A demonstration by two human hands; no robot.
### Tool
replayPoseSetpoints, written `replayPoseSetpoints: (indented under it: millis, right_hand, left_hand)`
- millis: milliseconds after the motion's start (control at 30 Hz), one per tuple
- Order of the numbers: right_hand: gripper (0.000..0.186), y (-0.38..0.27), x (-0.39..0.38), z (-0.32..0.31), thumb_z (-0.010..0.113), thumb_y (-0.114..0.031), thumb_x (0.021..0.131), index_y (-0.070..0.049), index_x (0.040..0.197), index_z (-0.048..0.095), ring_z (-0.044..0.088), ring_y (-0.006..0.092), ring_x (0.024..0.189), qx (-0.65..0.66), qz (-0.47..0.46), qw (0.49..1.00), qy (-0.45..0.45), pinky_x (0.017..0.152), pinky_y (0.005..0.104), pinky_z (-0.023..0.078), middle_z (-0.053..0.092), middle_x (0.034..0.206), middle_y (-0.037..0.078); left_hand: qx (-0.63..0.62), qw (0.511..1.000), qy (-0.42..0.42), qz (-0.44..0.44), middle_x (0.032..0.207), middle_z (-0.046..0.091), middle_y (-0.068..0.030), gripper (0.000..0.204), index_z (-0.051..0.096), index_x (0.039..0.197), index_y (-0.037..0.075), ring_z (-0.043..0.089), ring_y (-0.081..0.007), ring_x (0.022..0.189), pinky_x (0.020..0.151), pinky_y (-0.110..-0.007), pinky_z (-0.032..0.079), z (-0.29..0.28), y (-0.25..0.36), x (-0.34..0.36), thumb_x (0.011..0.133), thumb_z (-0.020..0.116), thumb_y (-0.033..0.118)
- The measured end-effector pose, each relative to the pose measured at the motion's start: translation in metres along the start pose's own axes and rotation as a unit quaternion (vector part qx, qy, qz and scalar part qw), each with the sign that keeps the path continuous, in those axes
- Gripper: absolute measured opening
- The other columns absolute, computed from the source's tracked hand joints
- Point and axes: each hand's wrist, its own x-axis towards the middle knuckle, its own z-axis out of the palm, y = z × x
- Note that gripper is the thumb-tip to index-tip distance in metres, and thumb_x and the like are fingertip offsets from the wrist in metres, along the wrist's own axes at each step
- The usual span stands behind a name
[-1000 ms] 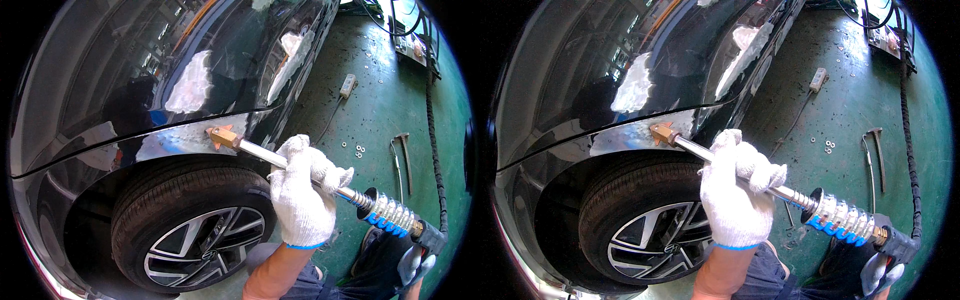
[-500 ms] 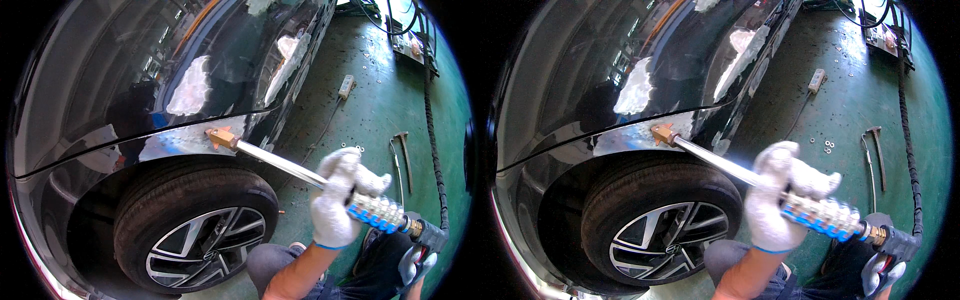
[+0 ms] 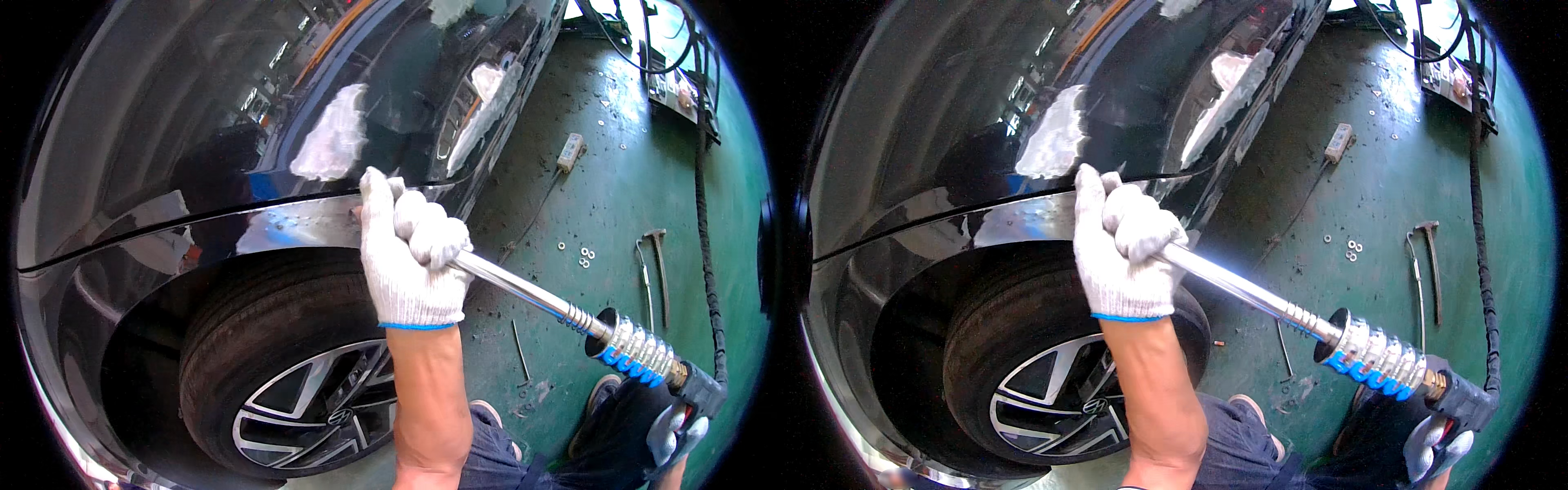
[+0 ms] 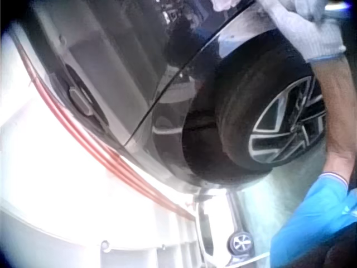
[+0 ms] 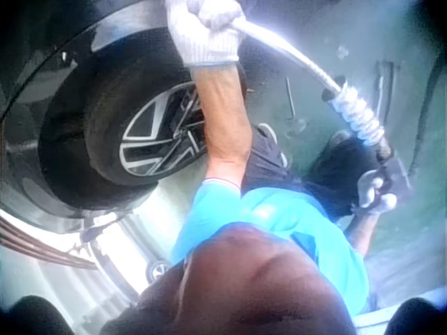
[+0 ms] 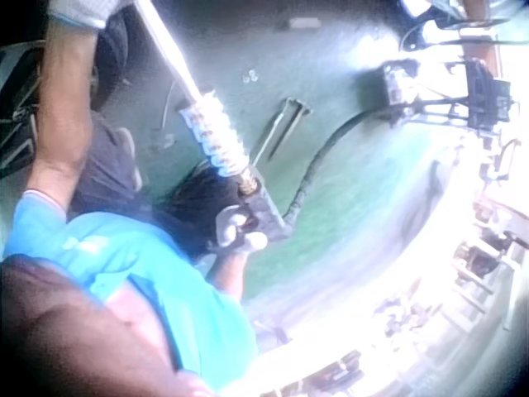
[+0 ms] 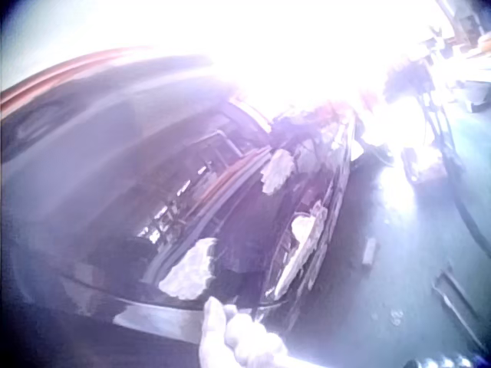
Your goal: The person uses a hammer to tap and flatten a dent on the car's rear quarter panel near the wheel arch. They then switch to a pneumatic stud welder to attach and remove small metal studs, pulling the metal to further smooth the dent. The process involves repeated tapping and stud welding on the same localized area.
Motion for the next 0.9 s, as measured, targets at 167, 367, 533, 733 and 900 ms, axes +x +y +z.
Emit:
replayPoseSetpoints:
  millis: [167, 367, 533, 733, 900]
  right_hand:
    - [0.022, 0.005, 0.012, -0.002, 0.06, -0.021, 0.09, -0.004, 0.076, 0.059, 0.053, 0.0256, 0.046, 0.012, 0.022, 1.0, 0.003, 0.039, 0.0381, 0.04, 0.056, 0.062, 0.013]
    - [0.022, -0.002, 0.007, 0.004, 0.06, -0.021, 0.09, -0.004, 0.076, 0.059, 0.053, 0.0256, 0.046, -0.019, 0.0, 0.999, 0.028, 0.039, 0.038, 0.04, 0.056, 0.061, 0.013]
    - [0.023, 0.005, 0.012, -0.001, 0.06, -0.022, 0.09, -0.004, 0.077, 0.059, 0.053, 0.0257, 0.046, -0.007, 0.005, 1.0, 0.028, 0.039, 0.038, 0.04, 0.056, 0.061, 0.013]
    - [0.023, 0.005, 0.01, -0.002, 0.06, -0.023, 0.09, -0.004, 0.077, 0.059, 0.053, 0.0257, 0.045, -0.023, -0.004, 0.999, 0.035, 0.039, 0.038, 0.04, 0.056, 0.061, 0.013]
    - [0.024, 0.002, 0.007, -0.006, 0.06, -0.023, 0.09, -0.003, 0.077, 0.059, 0.053, 0.0258, 0.045, -0.026, -0.01, 0.999, 0.04, 0.039, 0.038, 0.04, 0.056, 0.061, 0.013]
  left_hand:
    - [-0.147, 0.946, -0.29, -0.013, 0.053, 0.033, 0.0044, 0.043, 0.059, 0.092, 0.007, 0.031, -0.004, 0.037, 0.032, -0.022, 0.036, -0.026, 0.004, 0.013, 0.103, 0.044, 0.046]
    - [0.168, 0.965, 0.135, 0.149, 0.057, 0.039, 0.0053, 0.022, 0.058, 0.093, 0.01, 0.033, -0.0049, 0.039, 0.036, -0.022, 0.029, 0.01, -0.016, -0.014, 0.1, 0.058, 0.031]
    - [0.149, 0.971, 0.123, 0.14, 0.06, 0.041, 0.0057, 0.018, 0.057, 0.095, 0.012, 0.035, -0.0054, 0.042, 0.038, -0.023, 0.031, 0.009, -0.008, -0.008, 0.1, 0.058, 0.029]
    - [0.148, 0.974, 0.108, 0.135, 0.062, 0.042, 0.0055, 0.016, 0.057, 0.097, 0.011, 0.037, -0.006, 0.043, 0.039, -0.022, 0.033, 0.007, -0.01, -0.005, 0.1, 0.058, 0.027]
    - [0.14, 0.975, 0.107, 0.137, 0.062, 0.042, 0.0054, 0.017, 0.058, 0.099, 0.01, 0.037, -0.006, 0.043, 0.039, -0.023, 0.033, 0.003, -0.009, -0.005, 0.1, 0.057, 0.027]
